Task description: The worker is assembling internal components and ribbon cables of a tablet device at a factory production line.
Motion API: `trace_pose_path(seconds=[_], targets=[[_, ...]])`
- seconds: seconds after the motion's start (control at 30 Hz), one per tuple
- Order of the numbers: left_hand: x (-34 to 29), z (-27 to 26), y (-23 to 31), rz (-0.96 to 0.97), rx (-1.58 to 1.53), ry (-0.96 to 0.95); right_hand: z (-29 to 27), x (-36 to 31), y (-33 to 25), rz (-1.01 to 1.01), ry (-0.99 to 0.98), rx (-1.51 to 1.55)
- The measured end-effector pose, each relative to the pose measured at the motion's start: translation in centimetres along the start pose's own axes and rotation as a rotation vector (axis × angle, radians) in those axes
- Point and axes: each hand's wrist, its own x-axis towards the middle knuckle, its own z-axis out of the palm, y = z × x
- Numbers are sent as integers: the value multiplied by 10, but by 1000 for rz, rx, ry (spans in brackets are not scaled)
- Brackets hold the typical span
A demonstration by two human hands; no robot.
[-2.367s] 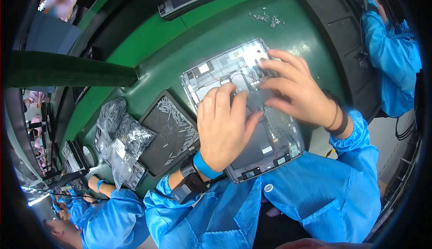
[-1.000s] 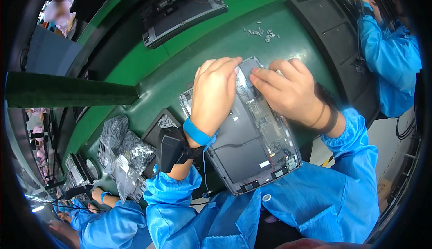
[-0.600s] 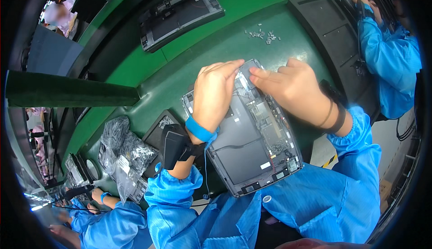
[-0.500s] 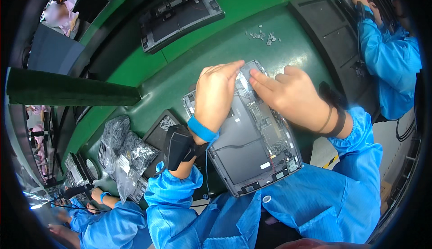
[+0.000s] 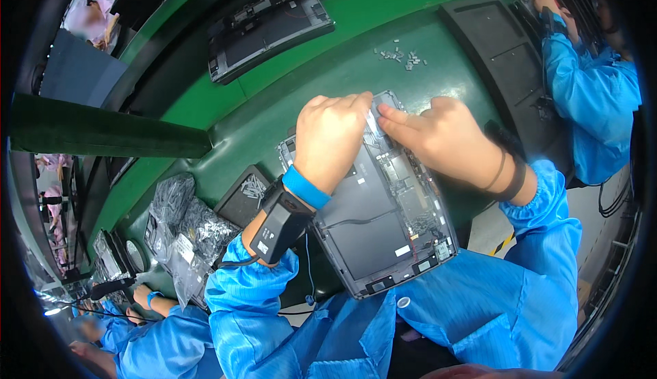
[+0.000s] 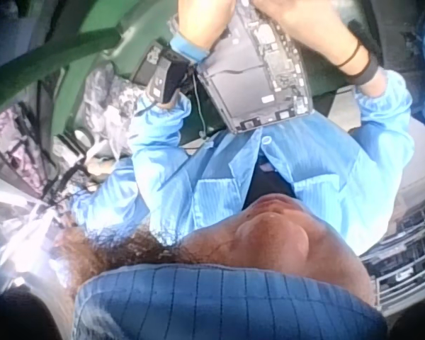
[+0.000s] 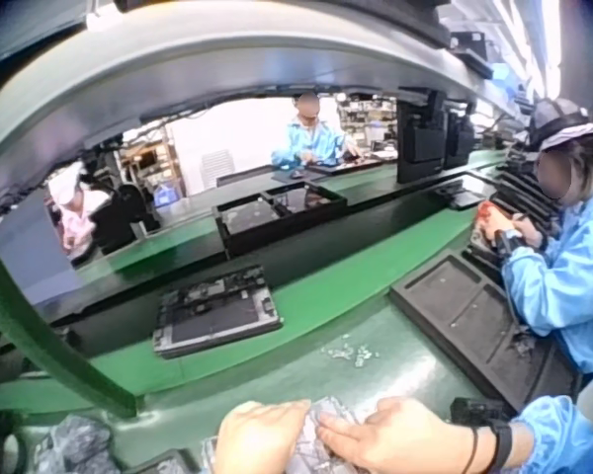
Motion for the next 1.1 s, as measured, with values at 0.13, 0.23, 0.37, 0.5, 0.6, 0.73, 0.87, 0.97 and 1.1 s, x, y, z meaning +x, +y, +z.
trace_pose_path(seconds=[0.13, 0.23, 0.37, 0.5, 0.6, 0.73, 0.87, 0.97, 1.1], targets=[[-4, 5, -3, -42, -118, 49, -10, 4, 5, 9, -114, 68], [-8, 4, 1, -144, -270, 78, -8, 3, 3, -8, -134, 49], [-8, -3, 3, -200, -426, 25, 2, 1, 19, -68, -110, 95], [-10, 2, -2, -152, -408, 89, -2, -3, 15, -129, -19, -48], [-5, 3, -5, -170, -361, 51, -10, 4, -7, -52, -113, -133], [4, 3, -6, -182, -409, 12, -14, 8, -10, -67, -117, -165], [3, 7, -9, -139, -401, 16, -16, 9, -6, -135, -136, -244], [4, 7, -9, -128, -394, 37, -16, 11, 4, -208, -139, -229], [3, 5, -7, -162, -380, 6, -13, 13, 12, -346, -140, -223]])
